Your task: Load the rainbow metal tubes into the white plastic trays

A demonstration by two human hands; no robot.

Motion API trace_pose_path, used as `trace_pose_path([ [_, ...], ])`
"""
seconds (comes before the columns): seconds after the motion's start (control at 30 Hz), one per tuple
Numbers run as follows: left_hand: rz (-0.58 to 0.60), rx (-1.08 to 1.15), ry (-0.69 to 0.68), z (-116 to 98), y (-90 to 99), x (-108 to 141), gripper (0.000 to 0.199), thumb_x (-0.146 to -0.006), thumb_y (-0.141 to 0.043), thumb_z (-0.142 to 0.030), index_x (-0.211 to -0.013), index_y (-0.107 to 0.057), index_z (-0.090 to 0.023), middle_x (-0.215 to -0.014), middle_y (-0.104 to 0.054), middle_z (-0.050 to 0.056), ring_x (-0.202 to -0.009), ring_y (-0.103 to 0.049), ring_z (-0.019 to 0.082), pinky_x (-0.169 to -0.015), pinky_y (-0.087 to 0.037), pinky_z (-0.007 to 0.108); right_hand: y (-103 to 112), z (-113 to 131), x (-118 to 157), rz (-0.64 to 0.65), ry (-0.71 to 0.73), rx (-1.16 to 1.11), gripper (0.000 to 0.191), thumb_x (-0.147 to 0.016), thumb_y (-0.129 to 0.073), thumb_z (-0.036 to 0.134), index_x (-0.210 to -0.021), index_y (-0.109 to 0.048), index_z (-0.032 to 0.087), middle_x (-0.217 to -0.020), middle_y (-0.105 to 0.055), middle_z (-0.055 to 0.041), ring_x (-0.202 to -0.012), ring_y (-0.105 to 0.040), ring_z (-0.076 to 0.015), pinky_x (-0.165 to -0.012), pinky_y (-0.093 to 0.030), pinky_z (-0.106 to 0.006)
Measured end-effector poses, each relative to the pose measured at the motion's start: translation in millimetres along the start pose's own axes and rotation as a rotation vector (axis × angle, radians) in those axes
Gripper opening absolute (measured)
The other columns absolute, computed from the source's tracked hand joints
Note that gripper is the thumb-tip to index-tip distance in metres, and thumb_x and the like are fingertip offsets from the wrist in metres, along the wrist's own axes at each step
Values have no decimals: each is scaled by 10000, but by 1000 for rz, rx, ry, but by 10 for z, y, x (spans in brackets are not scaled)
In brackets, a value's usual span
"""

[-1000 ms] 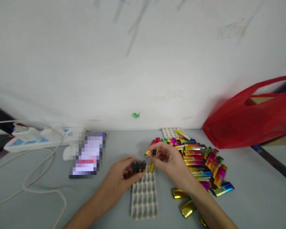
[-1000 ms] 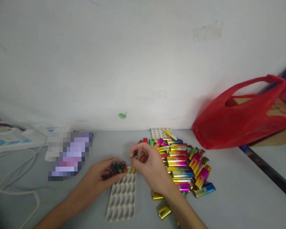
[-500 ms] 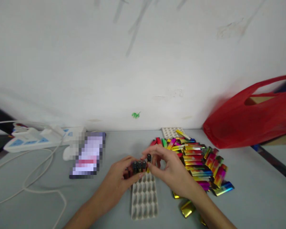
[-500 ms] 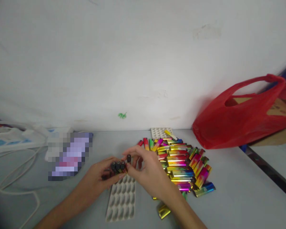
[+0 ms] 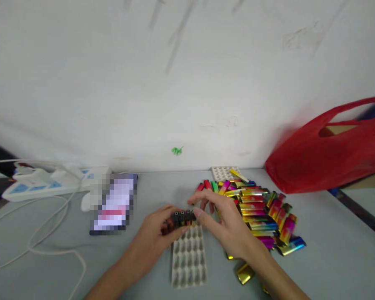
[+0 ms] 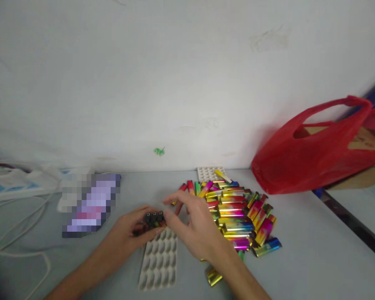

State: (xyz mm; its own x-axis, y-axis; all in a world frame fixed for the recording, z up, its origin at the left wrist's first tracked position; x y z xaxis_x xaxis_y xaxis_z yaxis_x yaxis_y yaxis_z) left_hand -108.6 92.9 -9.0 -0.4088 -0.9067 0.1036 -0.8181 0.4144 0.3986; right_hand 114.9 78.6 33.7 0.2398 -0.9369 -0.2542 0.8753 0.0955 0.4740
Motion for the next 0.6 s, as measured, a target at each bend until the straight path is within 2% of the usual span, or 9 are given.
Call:
trace_pose_path([
  [0.07,-3,-23,5,-20,6,6,331,-938,-773,-518,-1073,-805,-217,-984,-753,54,-871,-696,253,-742,-542,305,33,-70,-34,-142,-2,162,184,-1093,-581,285,-1134,-757,253,-1098,-798,-57,-1022,-713,-266,-932,-517,-420],
  [0.17,-6,-37,10,-52,14,14,340,-935,-774,-526,-1062,-807,-212,-993,-755,59,-874,-695,256,-742,-545,309,81,-203,-77,-309,-43,573,177,-1079,-571,260,-1146,-728,215,-1141,-777,-138,-1143,-647,-359,-1016,-466,-514],
  [0.23,-4,-37,9,-62,16,16,340,-938,-768,-526,-1057,-808,-210,-1003,-755,63,-871,-694,254,-742,-545,313,99,-282,-85,-349,-106,808,212,-1057,-616,290,-1213,-710,182,-1205,-752,-203,-1198,-598,-421,-1012,-450,-559],
  [0.3,-3,-34,3,-65,15,17,333,-938,-770,-520,-1057,-810,-212,-1006,-757,65,-870,-694,253,-737,-543,313,101,-339,-75,-345,-161,945,277,-1033,-664,313,-1262,-687,158,-1269,-729,-244,-1228,-573,-456,-1002,-446,-584],
  [0.47,-5,-33,2,-61,17,17,325,-942,-768,-524,-1053,-809,-221,-981,-755,56,-871,-694,248,-728,-545,301,71,-403,-41,-320,-154,1042,294,-1022,-696,289,-1299,-638,211,-1241,-744,-206,-1202,-593,-430,-992,-438,-587],
  [0.6,10,-29,3,-53,16,13,334,-949,-761,-524,-1066,-802,-214,-1000,-752,58,-878,-695,249,-734,-542,304,87,-423,-46,-310,-196,982,378,-1001,-752,334,-1336,-633,206,-1299,-703,-209,-1236,-587,-438,-987,-448,-581],
])
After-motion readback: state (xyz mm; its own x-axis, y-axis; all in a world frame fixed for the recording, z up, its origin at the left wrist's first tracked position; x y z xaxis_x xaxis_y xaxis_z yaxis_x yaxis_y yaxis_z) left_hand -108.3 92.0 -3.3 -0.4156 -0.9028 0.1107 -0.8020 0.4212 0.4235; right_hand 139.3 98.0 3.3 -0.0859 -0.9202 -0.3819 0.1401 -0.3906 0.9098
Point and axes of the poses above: each hand's wrist, its own x-axis away from the middle knuckle, its own y-axis out of the back of the hand, z = x × y, the point moved 1 cm from there along -x, towards the middle knuckle
